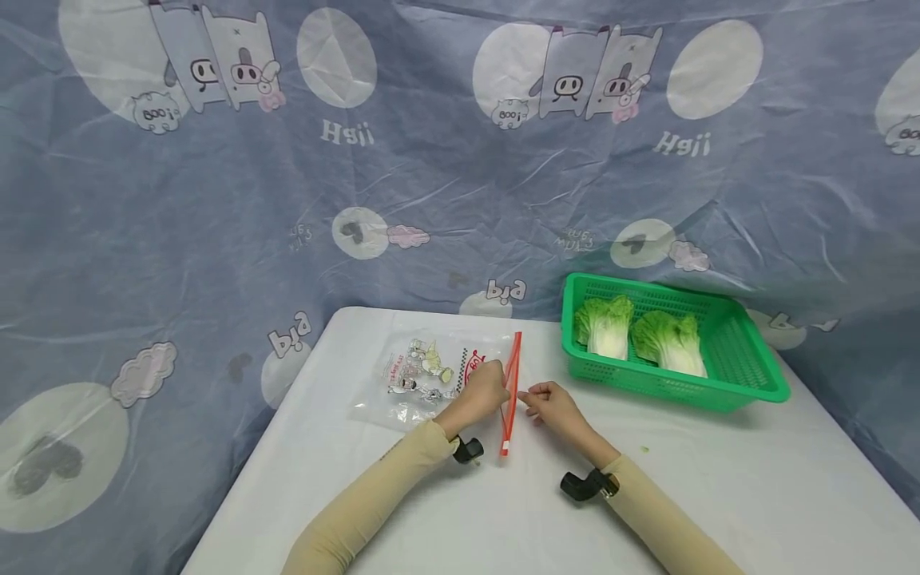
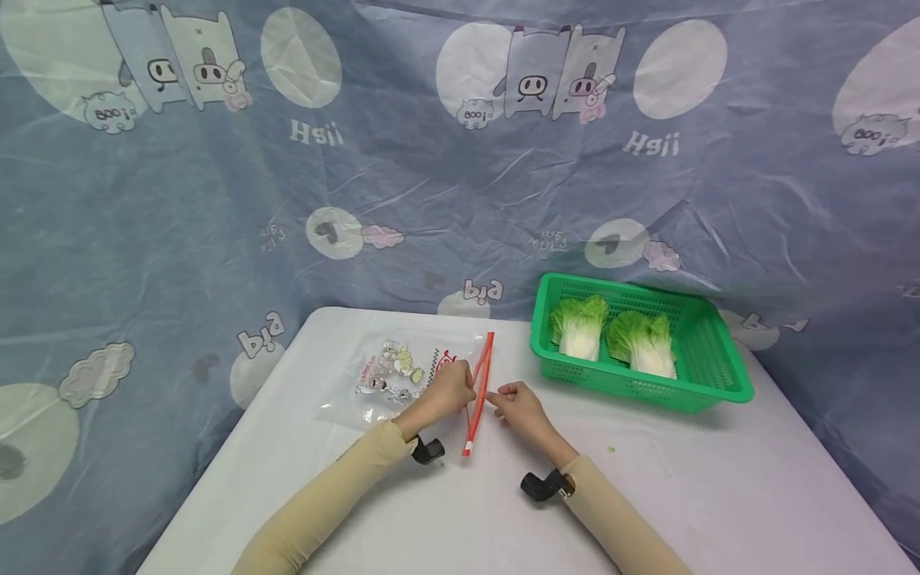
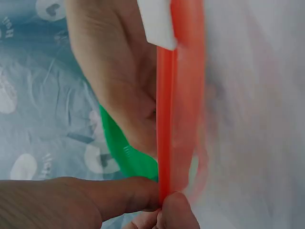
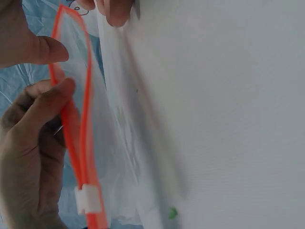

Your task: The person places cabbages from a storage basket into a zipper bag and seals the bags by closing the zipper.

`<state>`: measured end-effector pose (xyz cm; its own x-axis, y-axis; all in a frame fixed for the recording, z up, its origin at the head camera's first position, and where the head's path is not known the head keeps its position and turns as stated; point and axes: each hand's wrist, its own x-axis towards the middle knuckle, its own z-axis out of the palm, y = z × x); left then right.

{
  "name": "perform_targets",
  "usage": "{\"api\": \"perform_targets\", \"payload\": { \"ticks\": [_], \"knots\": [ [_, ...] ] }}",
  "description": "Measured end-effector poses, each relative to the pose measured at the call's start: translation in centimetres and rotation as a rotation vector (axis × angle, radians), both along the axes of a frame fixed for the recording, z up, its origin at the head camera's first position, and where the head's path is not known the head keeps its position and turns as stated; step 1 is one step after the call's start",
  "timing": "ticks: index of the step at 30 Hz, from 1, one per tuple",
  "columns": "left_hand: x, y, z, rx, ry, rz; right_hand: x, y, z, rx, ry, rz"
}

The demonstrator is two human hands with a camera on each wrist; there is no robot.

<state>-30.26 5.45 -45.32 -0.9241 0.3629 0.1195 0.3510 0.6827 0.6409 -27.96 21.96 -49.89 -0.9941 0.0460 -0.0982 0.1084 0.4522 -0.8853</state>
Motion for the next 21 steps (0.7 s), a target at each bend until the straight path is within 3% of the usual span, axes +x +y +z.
{"api": "perform_targets", "payload": {
  "ticks": [4, 7, 13, 17, 21],
  "knots": [
    [-0.3, -0.9, 1.5, 0.026, 0.03, 0.035, -2.1, -1.2, -0.1, -0.099, -0.002, -0.014],
    [-0.4, -1.4, 2.4, 0.032, 0.116, 0.083, -3.1, -1.8, 0.1, -0.169, 0.019, -0.045],
    [-0.3, -2.1, 3.7, 0.045, 0.3, 0.193, -4.2, -2.8, 1.0, -0.245, 0.007, -0.081],
    [-0.2, -2.4, 4.4, 0.073, 0.353, 0.216, -4.7, -3.5, 1.3, -0.29, 0.017, -0.103],
    [-0.1, -3.1, 5.4, 0.122, 0.4, 0.287, -5.0, -3.7, 1.1, -0.267, 0.053, -0.138]
  ]
}}
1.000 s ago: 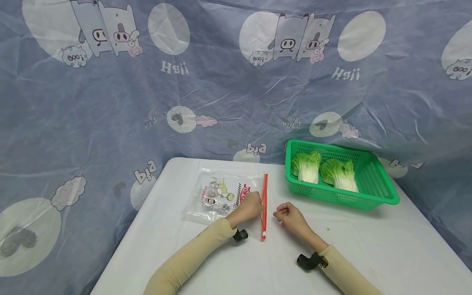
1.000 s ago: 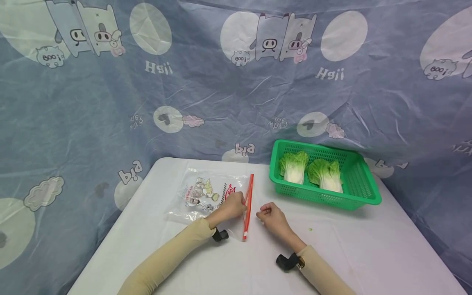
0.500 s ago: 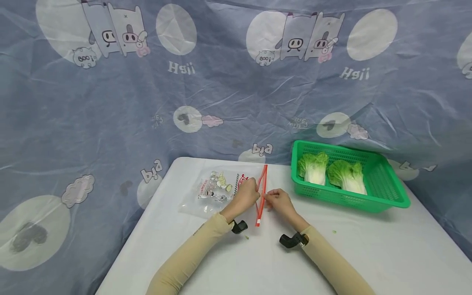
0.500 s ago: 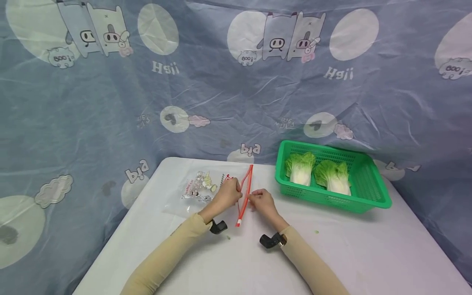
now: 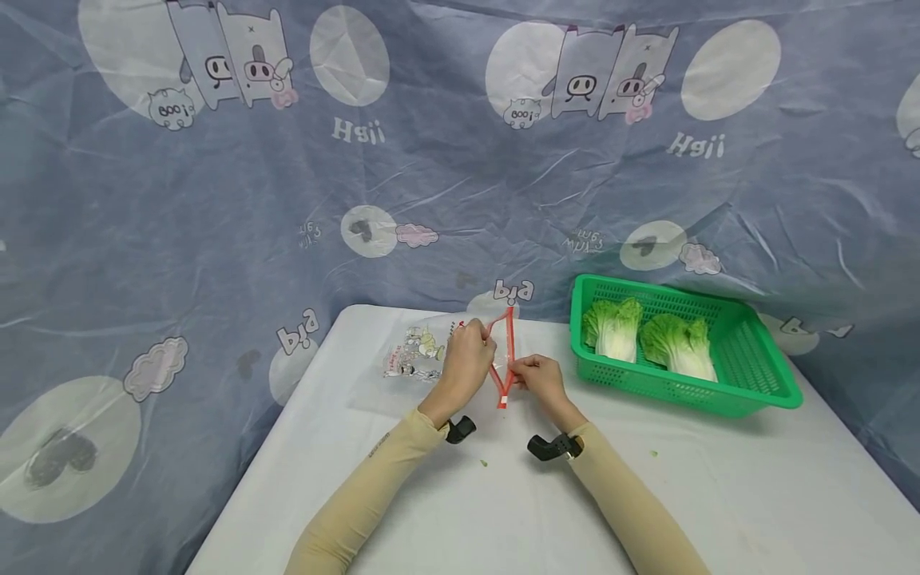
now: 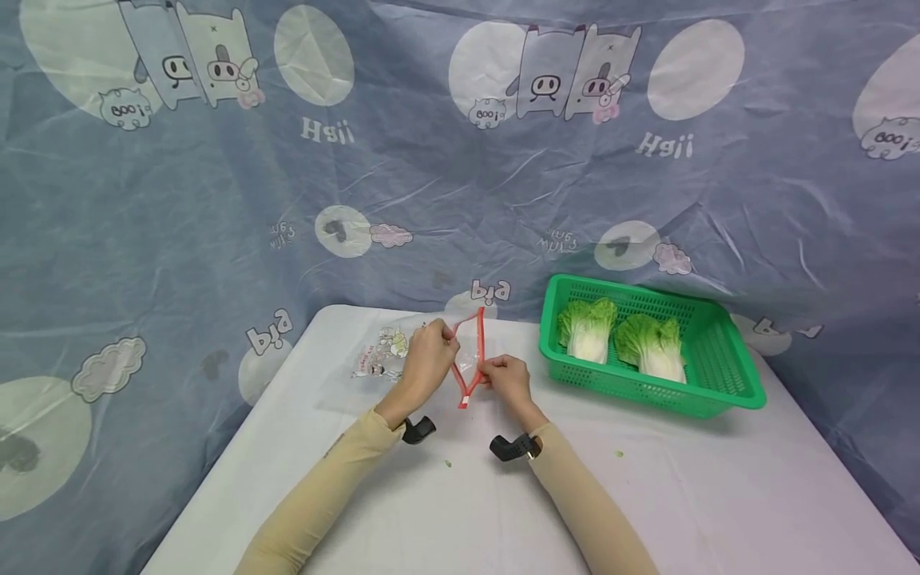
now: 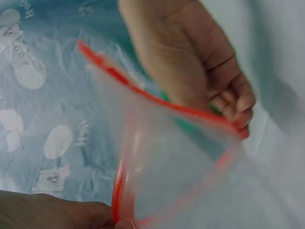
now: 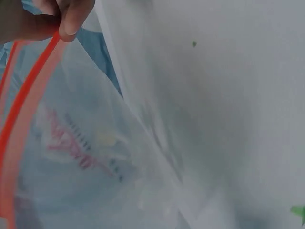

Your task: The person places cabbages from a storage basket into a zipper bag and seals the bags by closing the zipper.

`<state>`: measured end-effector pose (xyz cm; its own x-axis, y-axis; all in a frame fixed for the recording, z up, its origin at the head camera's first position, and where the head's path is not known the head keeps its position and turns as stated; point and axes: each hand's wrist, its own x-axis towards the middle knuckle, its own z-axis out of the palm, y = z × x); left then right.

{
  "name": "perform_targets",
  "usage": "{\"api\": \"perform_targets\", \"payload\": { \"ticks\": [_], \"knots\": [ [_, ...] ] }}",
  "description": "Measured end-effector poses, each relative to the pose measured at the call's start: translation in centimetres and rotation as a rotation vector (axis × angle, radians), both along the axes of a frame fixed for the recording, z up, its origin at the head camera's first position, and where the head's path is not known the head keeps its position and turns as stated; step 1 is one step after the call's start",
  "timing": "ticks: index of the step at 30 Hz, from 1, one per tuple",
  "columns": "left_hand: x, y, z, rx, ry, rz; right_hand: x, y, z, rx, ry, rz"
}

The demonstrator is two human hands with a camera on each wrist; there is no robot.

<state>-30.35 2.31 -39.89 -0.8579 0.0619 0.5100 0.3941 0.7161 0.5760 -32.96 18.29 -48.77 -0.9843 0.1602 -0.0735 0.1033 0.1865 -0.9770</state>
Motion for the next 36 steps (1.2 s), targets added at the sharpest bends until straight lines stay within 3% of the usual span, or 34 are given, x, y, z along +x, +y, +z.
{"api": "perform_targets", "payload": {
  "ticks": [6, 9, 14, 20, 23, 28, 33, 36],
  "knots": [
    [0.3, -1.4, 1.9, 0.065, 0.041, 0.083, -0.2, 0.7, -1.2, 0.032, -0.033, 0.007],
    [0.5, -1.7, 2.3, 0.08, 0.05, 0.097, 0.0, 1.1, -1.7, 0.025, -0.06, 0.032],
    [0.7, -1.3, 1.9, 0.081, -0.028, 0.032, -0.1, 1.4, -1.9, 0.018, -0.079, 0.061],
    [-0.1, -0.6, 0.5, 0.138, -0.224, -0.093, -0.2, 1.5, -1.6, 0.079, -0.051, 0.069],
    [-0.6, -0.4, -0.2, 0.188, -0.319, -0.158, 0.1, 2.0, -0.2, 0.202, -0.022, 0.104],
    [-0.9, -0.2, -0.8, 0.233, -0.365, -0.213, 1.1, 3.8, 4.3, 0.441, -0.053, 0.205],
    [-1.0, -0.2, -1.0, 0.249, -0.376, -0.228, 1.9, 6.1, 9.0, 0.503, -0.047, 0.231],
    [-1.0, -0.2, -1.0, 0.254, -0.384, -0.242, 2.0, 7.7, 11.0, 0.526, -0.029, 0.209]
  ]
}}
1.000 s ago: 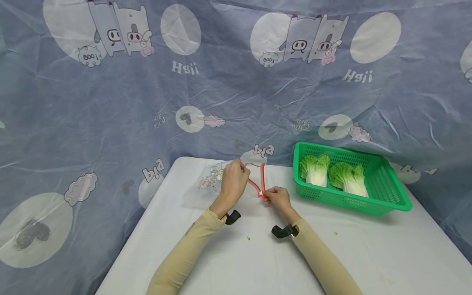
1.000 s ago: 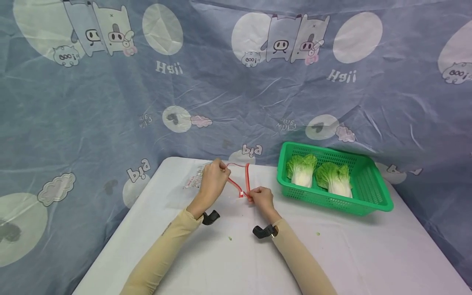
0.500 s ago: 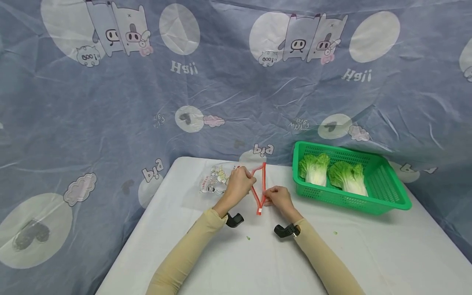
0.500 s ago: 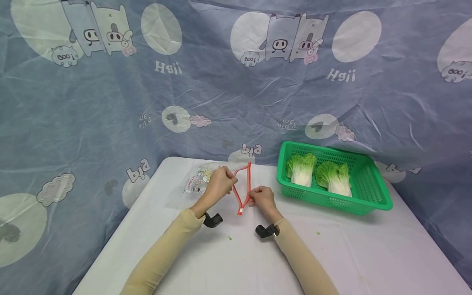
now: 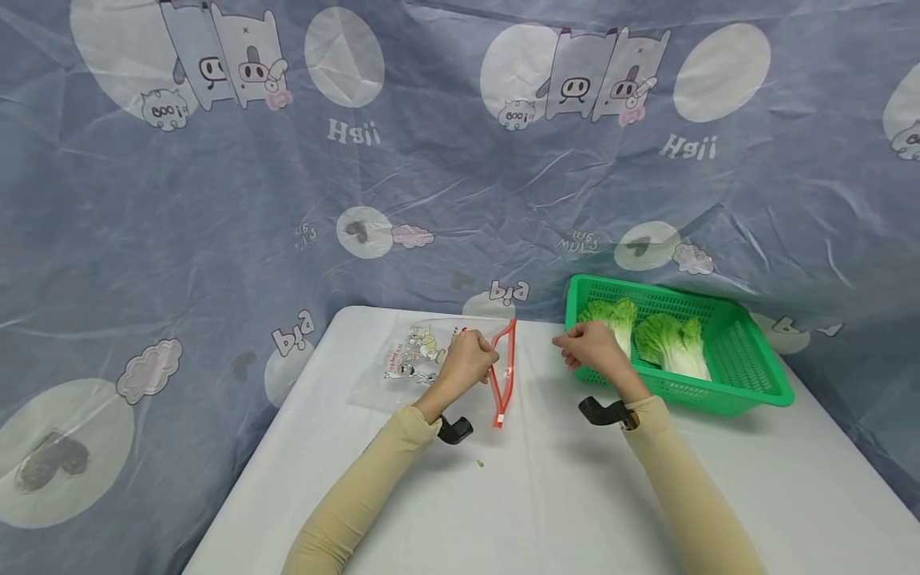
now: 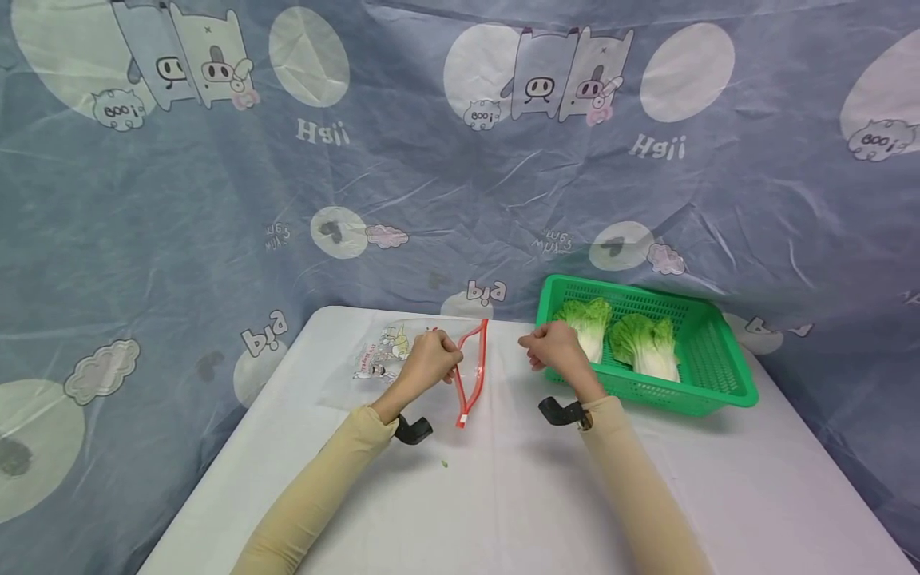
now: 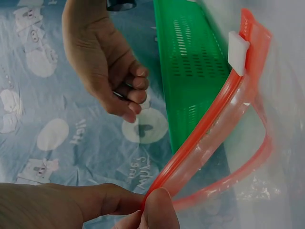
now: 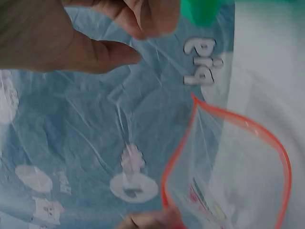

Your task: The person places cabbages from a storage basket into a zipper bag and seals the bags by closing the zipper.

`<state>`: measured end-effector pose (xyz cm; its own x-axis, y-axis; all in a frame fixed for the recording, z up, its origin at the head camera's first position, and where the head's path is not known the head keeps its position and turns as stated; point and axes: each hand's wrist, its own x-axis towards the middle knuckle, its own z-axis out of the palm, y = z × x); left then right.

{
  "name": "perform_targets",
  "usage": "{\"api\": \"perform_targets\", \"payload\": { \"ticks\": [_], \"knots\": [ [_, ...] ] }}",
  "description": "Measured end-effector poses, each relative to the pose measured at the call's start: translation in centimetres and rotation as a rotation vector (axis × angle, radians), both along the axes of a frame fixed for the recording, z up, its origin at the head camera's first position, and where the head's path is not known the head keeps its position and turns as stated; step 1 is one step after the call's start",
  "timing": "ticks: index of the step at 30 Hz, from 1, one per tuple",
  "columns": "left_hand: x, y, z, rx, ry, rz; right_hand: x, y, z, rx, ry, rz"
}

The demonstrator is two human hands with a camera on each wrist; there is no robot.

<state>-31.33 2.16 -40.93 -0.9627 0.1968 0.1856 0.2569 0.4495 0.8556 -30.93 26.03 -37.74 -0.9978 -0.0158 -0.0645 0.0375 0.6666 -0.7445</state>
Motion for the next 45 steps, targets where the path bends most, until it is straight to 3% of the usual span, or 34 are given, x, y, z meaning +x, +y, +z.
{"api": "perform_targets", "payload": {
  "ticks": [4, 9, 14, 19, 22, 26, 34, 41, 45],
  "knots": [
    [0.1, -0.1, 0.0, -0.015, -0.005, -0.013, -0.7, 2.4, 1.6, 0.087, 0.052, -0.062],
    [0.1, -0.1, -0.2, -0.031, -0.017, -0.025, -2.5, 5.5, 2.0, 0.177, 0.06, -0.126],
    [0.2, 0.2, -0.5, -0.028, -0.023, -0.039, -4.0, 7.7, 1.1, 0.229, -0.057, -0.167],
    [0.2, 0.5, -0.7, -0.045, -0.021, -0.03, -4.5, 8.7, 0.4, 0.303, -0.23, -0.136],
    [0.2, 0.6, -0.9, -0.069, -0.019, -0.025, -4.8, 9.1, 0.1, 0.278, -0.332, -0.119],
    [0.2, 0.7, -1.0, -0.081, -0.019, -0.031, -5.6, 9.6, -0.7, 0.273, -0.394, -0.099],
    [0.2, 0.8, -1.0, -0.069, -0.014, -0.034, -6.4, 9.9, -2.1, 0.238, -0.363, -0.121],
    [0.3, 0.8, -0.9, -0.069, -0.004, -0.041, -6.1, 9.9, -2.5, 0.165, -0.311, -0.196],
    [0.4, 0.8, -1.0, -0.06, 0.003, -0.049, -5.7, 10.0, -2.7, 0.208, -0.257, -0.195]
  ]
}}
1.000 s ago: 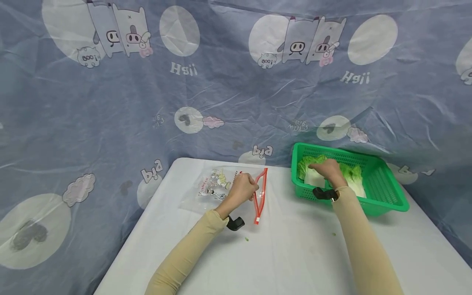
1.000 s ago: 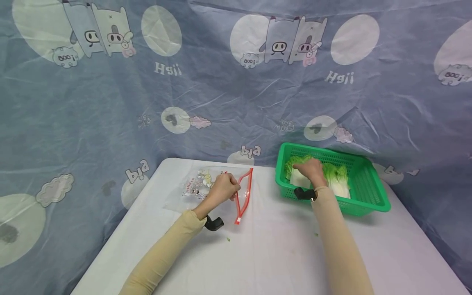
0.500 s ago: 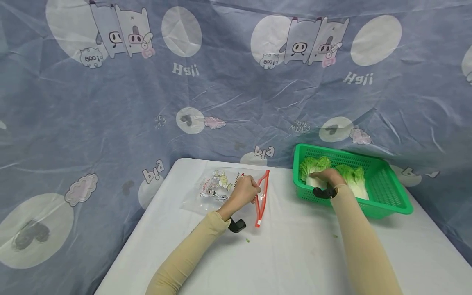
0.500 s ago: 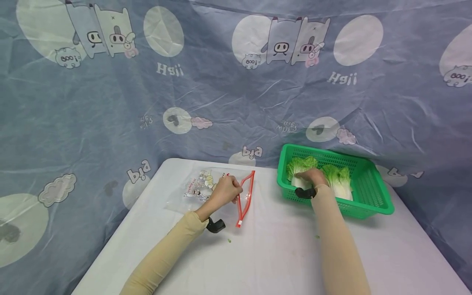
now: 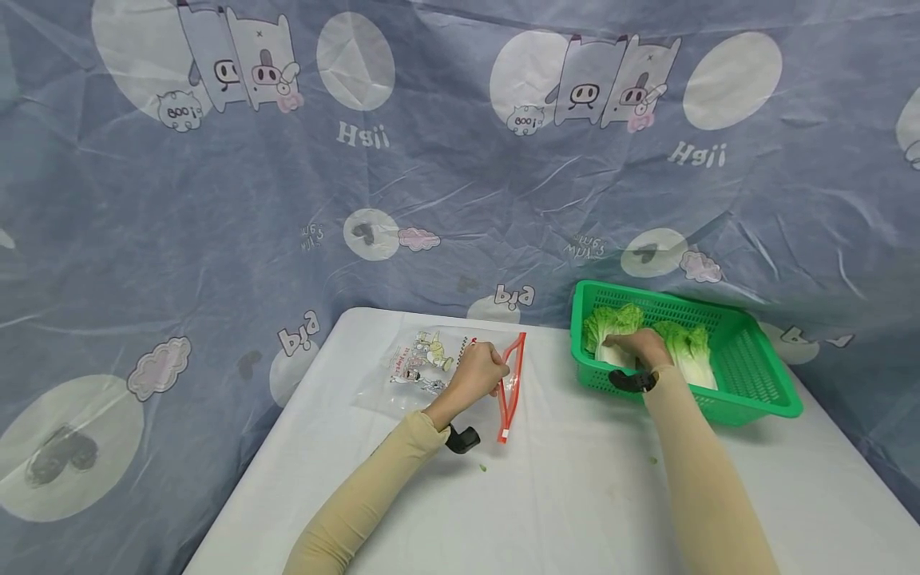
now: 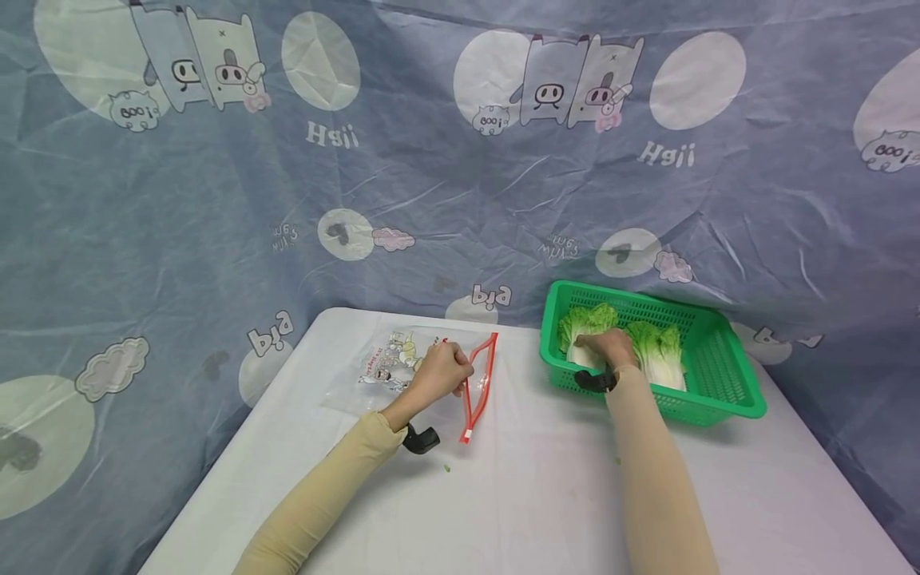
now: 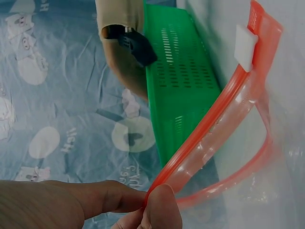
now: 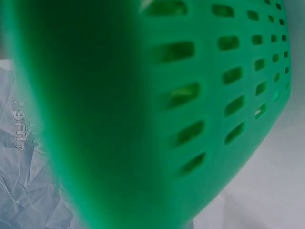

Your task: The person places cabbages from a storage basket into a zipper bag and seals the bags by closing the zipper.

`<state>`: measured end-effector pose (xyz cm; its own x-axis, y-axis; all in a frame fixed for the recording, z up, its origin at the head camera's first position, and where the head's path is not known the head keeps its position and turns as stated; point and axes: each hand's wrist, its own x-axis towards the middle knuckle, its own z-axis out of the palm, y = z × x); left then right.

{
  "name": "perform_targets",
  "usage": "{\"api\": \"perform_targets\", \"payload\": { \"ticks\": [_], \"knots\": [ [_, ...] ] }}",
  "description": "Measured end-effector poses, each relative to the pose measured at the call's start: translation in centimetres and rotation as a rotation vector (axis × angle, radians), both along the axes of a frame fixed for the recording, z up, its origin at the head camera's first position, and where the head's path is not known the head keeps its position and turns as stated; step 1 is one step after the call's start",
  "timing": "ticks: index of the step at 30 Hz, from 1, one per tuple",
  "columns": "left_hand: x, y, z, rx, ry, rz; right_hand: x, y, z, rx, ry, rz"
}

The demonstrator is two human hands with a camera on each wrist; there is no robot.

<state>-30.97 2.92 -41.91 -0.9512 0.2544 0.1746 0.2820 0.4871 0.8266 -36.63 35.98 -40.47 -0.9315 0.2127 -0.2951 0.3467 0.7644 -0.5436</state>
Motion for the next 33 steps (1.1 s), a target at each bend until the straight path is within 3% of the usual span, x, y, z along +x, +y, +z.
{"api": "perform_targets", "payload": {
  "ticks": [4, 9, 16, 19, 24, 33],
  "knots": [
    [0.0, 0.0, 0.0, 0.018, -0.01, -0.004, 0.2, 0.0, -0.4, 0.026, 0.068, -0.019],
    [0.0, -0.3, 0.2, 0.047, -0.03, -0.001, 0.2, -0.2, -0.7, 0.039, 0.222, -0.117],
    [0.0, -0.3, 0.3, 0.053, -0.046, 0.006, 1.2, -1.2, -1.4, -0.119, 0.458, -0.269],
    [-0.1, -0.3, 0.3, 0.044, -0.043, 0.006, 1.5, -1.6, -1.7, -0.141, 0.589, -0.314],
    [-0.1, -0.4, 0.3, 0.027, -0.037, 0.012, 2.4, -2.0, -1.7, -0.175, 0.725, -0.322],
    [-0.2, -0.5, 0.4, -0.018, 0.013, 0.034, 3.3, -2.0, -1.6, -0.212, 0.85, -0.311]
  ]
}}
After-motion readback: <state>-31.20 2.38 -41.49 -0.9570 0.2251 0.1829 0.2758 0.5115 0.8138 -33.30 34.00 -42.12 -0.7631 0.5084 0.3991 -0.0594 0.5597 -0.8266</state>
